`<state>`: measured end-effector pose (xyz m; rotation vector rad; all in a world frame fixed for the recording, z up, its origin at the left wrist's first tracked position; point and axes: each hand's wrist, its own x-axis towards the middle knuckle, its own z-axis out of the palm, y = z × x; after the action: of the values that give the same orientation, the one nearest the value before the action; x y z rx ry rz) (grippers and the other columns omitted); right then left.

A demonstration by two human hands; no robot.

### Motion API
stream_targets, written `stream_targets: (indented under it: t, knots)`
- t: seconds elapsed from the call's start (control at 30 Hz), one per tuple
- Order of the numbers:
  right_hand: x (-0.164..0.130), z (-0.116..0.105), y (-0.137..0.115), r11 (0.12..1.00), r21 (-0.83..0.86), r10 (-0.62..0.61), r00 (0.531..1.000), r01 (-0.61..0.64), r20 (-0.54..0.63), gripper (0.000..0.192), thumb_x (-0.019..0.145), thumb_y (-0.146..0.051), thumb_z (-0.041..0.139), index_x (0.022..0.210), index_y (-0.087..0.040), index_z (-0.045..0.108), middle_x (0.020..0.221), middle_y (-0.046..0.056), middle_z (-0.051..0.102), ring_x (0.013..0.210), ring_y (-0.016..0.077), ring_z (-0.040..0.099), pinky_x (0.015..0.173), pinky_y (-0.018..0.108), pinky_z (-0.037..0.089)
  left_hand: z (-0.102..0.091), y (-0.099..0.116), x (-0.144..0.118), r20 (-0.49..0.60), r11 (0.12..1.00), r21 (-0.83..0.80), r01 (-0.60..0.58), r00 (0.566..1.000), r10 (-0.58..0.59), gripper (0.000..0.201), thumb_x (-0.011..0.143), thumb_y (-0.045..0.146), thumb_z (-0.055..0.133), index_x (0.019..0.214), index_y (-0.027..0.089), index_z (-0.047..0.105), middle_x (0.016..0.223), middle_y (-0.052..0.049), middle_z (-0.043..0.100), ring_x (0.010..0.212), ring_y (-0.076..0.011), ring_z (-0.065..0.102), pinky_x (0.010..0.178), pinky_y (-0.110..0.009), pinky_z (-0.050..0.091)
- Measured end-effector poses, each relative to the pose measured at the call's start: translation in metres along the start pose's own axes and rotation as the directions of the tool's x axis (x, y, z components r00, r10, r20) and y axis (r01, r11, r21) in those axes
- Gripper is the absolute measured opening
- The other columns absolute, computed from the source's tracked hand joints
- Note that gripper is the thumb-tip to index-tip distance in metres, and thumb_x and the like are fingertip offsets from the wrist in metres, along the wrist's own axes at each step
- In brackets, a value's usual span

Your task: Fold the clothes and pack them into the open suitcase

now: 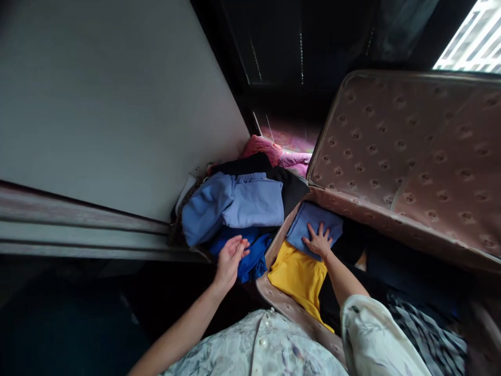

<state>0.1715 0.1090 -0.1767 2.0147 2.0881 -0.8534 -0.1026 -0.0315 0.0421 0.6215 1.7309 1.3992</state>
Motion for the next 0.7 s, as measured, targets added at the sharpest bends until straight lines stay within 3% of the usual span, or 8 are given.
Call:
stream_targets:
  t: [0.13, 0.23, 0.3, 0.37, 0.47, 0.53, 0.6, 0.7]
  knots:
    - [-0.016, -0.025, -0.015, 0.994, 0.107, 0.023, 0.984, -0.004, -0.178, 0.068, 0.09, -0.048, 0.059, 0.153, -0.024, 0.05, 0.165, 0.023, 0.029, 0.149, 0.0492, 0.029, 0.106, 0.07, 0.036, 0.03, 0.019, 0.043, -0.027, 0.968, -0.234, 0.092, 0.994, -0.101, 0.047, 0.068, 0.037, 0.092, 0.103, 0.015, 0.07, 0.112, -0.014, 0.074, 0.107, -0.0235, 0.071, 0.086, -0.03, 0.057]
    - [-0.044, -0.04, -0.041, 0.922, 0.343, -0.046, 0.929, 0.181, -0.367, 0.061, 0.088, -0.047, 0.059, 0.139, -0.015, 0.059, 0.15, 0.028, 0.046, 0.139, 0.0446, 0.044, 0.105, 0.066, 0.042, 0.053, 0.036, 0.062, -0.098, 0.9, -0.363, 0.242, 0.95, -0.295, 0.035, 0.074, 0.026, 0.088, 0.104, 0.019, 0.071, 0.119, -0.011, 0.074, 0.111, -0.0232, 0.07, 0.083, -0.029, 0.057]
    - [-0.068, -0.05, -0.061, 0.771, 0.55, -0.092, 0.91, 0.322, -0.404, 0.064, 0.082, -0.056, 0.064, 0.132, -0.015, 0.062, 0.142, 0.026, 0.054, 0.128, 0.0396, 0.056, 0.103, 0.06, 0.048, 0.063, 0.048, 0.064, -0.154, 0.861, -0.444, 0.248, 0.926, -0.346, 0.031, 0.078, 0.021, 0.083, 0.107, 0.022, 0.071, 0.125, -0.008, 0.073, 0.114, -0.0215, 0.069, 0.085, -0.029, 0.058]
    - [-0.092, -0.062, -0.075, 0.546, 0.775, -0.082, 0.941, 0.317, -0.327, 0.071, 0.074, -0.062, 0.073, 0.129, -0.019, 0.062, 0.135, 0.021, 0.06, 0.115, 0.0336, 0.064, 0.099, 0.053, 0.053, 0.067, 0.061, 0.053, -0.133, 0.838, -0.498, 0.224, 0.935, -0.329, 0.028, 0.079, 0.02, 0.082, 0.106, 0.021, 0.071, 0.125, -0.007, 0.073, 0.113, -0.0214, 0.07, 0.087, -0.031, 0.059]
    - [-0.126, -0.081, -0.079, 0.114, 0.992, -0.2, 0.98, 0.048, -0.024, 0.072, 0.075, -0.073, 0.07, 0.126, -0.022, 0.062, 0.124, 0.016, 0.068, 0.11, 0.031, 0.068, 0.098, 0.051, 0.054, 0.064, 0.07, 0.012, 0.049, 0.808, -0.539, 0.237, 0.967, -0.25, 0.03, 0.075, 0.022, 0.086, 0.102, 0.017, 0.073, 0.12, -0.009, 0.075, 0.112, -0.0236, 0.071, 0.091, -0.033, 0.06]
    - [-0.147, -0.092, -0.065, -0.037, 0.997, -0.303, 0.951, -0.073, 0.059, 0.073, 0.08, -0.083, 0.053, 0.125, -0.026, 0.062, 0.122, 0.014, 0.071, 0.114, 0.0324, 0.068, 0.099, 0.055, 0.053, 0.059, 0.061, -0.025, 0.222, 0.785, -0.524, 0.331, 0.943, -0.249, 0.035, 0.07, 0.023, 0.089, 0.101, 0.016, 0.075, 0.118, -0.01, 0.076, 0.111, -0.025, 0.071, 0.094, -0.035, 0.06]
    - [-0.165, -0.097, -0.04, -0.044, 0.997, -0.27, 0.962, -0.059, 0.045, 0.077, 0.081, -0.088, 0.039, 0.127, -0.03, 0.062, 0.124, 0.014, 0.071, 0.117, 0.0344, 0.066, 0.1, 0.057, 0.052, 0.054, 0.038, -0.06, 0.369, 0.775, -0.437, 0.456, 0.877, -0.308, 0.041, 0.066, 0.025, 0.092, 0.102, 0.015, 0.075, 0.117, -0.011, 0.076, 0.109, -0.0267, 0.072, 0.095, -0.038, 0.061]
    - [-0.191, -0.09, 0.005, 0.115, 0.993, -0.147, 0.988, -0.031, 0.048, 0.085, 0.079, -0.093, 0.026, 0.127, -0.033, 0.063, 0.114, 0.016, 0.073, 0.11, 0.0368, 0.07, 0.091, 0.055, 0.056, 0.049, -0.014, -0.094, 0.45, 0.806, -0.204, 0.556, 0.784, -0.427, 0.047, 0.06, 0.022, 0.093, 0.102, 0.014, 0.074, 0.112, -0.012, 0.077, 0.104, -0.0284, 0.074, 0.095, -0.042, 0.061]
